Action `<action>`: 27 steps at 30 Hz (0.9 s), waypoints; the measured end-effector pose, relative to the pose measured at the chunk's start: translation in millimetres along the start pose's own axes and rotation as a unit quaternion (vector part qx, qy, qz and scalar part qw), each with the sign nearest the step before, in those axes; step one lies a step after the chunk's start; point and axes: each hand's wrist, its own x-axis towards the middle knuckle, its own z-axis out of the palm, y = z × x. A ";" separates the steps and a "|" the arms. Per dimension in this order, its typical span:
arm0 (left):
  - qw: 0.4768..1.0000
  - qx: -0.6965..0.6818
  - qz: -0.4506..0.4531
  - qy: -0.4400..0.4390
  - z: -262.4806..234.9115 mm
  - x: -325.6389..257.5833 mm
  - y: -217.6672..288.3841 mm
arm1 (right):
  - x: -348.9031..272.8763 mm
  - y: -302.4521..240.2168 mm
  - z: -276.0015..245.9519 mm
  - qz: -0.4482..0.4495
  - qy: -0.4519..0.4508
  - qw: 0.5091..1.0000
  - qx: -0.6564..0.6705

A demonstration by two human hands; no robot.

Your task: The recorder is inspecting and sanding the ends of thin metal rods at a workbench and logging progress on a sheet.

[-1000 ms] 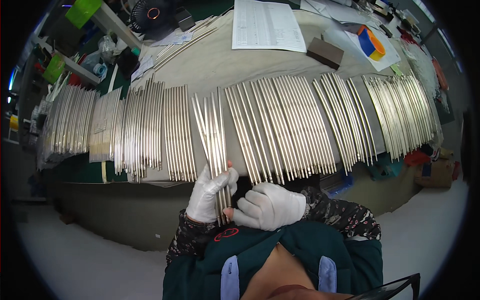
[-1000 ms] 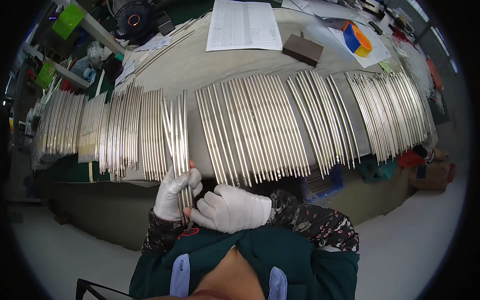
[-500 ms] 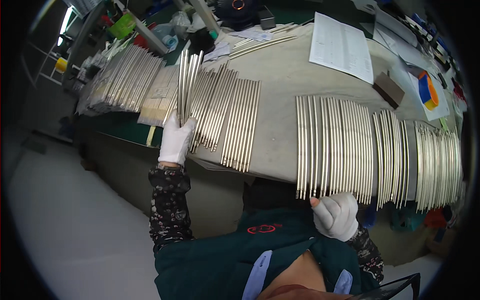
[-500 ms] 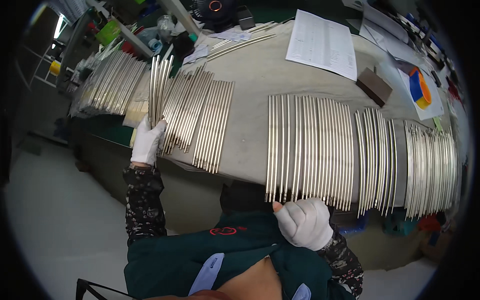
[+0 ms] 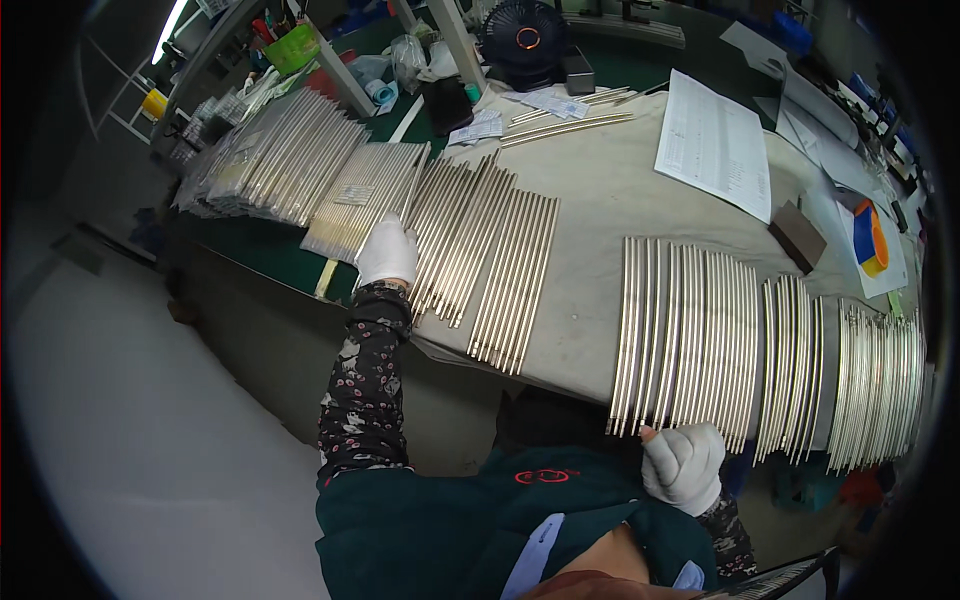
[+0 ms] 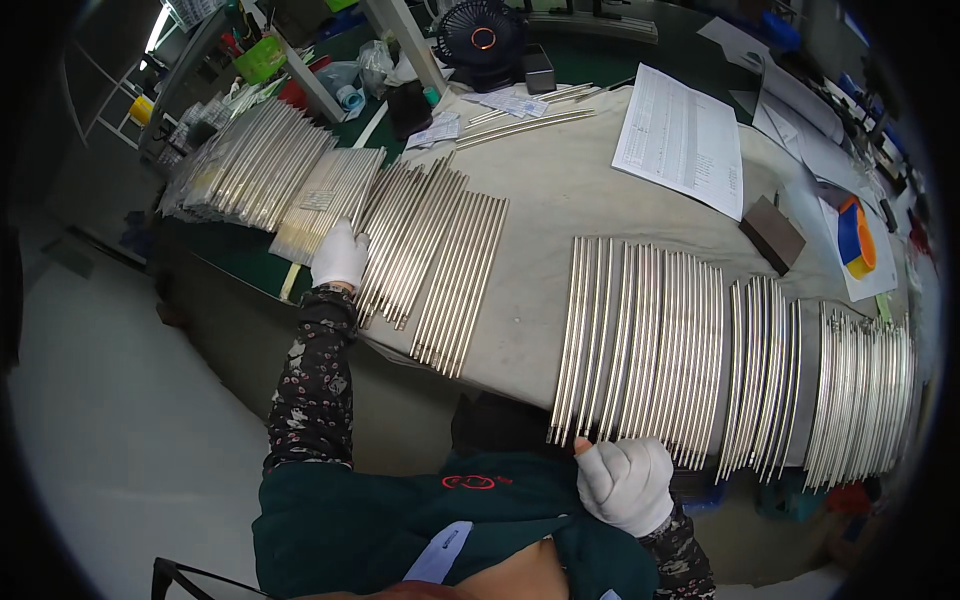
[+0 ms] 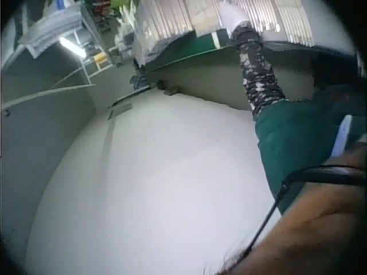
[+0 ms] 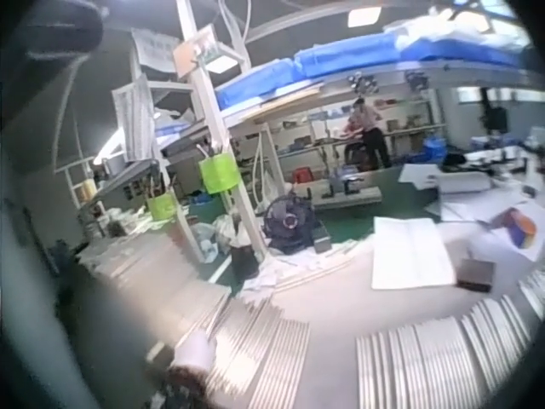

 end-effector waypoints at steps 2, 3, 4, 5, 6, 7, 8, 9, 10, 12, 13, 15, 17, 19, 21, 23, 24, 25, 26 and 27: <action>0.999 0.021 0.012 -0.021 -2.7 -1.3 5.5 | -0.1 1.0 -2.1 0.005 -0.003 1.000 -0.008; 0.999 0.020 0.016 -0.027 2.2 1.2 3.3 | 0.4 1.4 -1.6 0.010 -0.008 1.000 -0.010; 0.998 0.047 0.028 0.016 7.9 1.0 0.0 | -0.1 1.8 -0.5 0.007 -0.005 1.000 -0.004; 0.995 0.072 0.040 0.060 11.4 1.2 -3.3 | 0.1 2.3 0.5 0.005 -0.001 1.000 0.002; 0.987 0.144 0.053 0.044 10.6 4.8 -8.1 | 2.4 3.1 1.3 -0.001 0.003 1.000 0.009; 0.979 0.193 0.048 0.044 6.5 1.4 -5.6 | 2.5 3.5 2.4 0.006 -0.004 1.000 0.005; 0.978 0.203 0.048 0.030 3.5 0.4 -5.1 | 2.5 4.5 3.1 -0.003 0.002 1.000 0.006; 0.976 0.213 0.047 0.016 2.7 -0.1 -6.1 | 2.4 5.3 2.3 -0.014 0.008 1.000 0.006; 0.976 0.213 0.049 0.015 4.3 0.5 -10.9 | 3.7 5.8 1.0 -0.013 -0.001 1.000 0.008; 0.986 0.163 0.027 0.006 7.7 0.5 -19.5 | 0.2 7.2 -0.8 -0.006 0.005 1.000 0.006; 0.986 0.164 0.026 0.007 5.7 -0.4 -19.8 | -0.5 7.2 -1.1 -0.001 0.013 1.000 0.004; 0.989 0.143 0.030 -0.019 0.3 -4.5 -18.4 | -1.9 6.7 -2.3 0.004 0.023 1.000 -0.004; 0.989 0.137 0.043 0.032 -4.7 -21.5 -8.2 | -4.6 8.6 -5.8 0.016 0.013 1.000 -0.018; 0.972 0.120 0.153 0.133 -13.4 -42.6 10.2 | -6.6 10.0 -6.1 0.016 0.021 1.000 -0.018; 0.950 0.026 0.257 0.178 -9.9 -59.3 20.0 | -5.7 10.3 -6.7 0.017 0.011 1.000 -0.013; 0.961 -0.040 0.264 0.078 -12.1 -83.6 50.2 | -7.1 10.9 -5.8 0.020 0.011 1.000 -0.013; 0.972 -0.012 0.234 -0.028 -16.8 -91.2 68.4 | -7.1 11.4 -6.8 0.022 0.010 1.000 -0.015; 0.967 0.031 0.251 -0.016 -8.0 -96.6 72.3 | -5.1 11.0 -7.5 0.022 0.009 1.000 -0.016; 0.967 0.066 0.247 -0.013 -2.1 -101.2 78.8 | -3.1 10.8 -8.3 0.019 0.014 1.000 -0.012; 0.965 0.100 0.244 -0.010 1.2 -103.9 84.3 | -2.1 10.8 -9.4 0.017 0.019 1.000 -0.009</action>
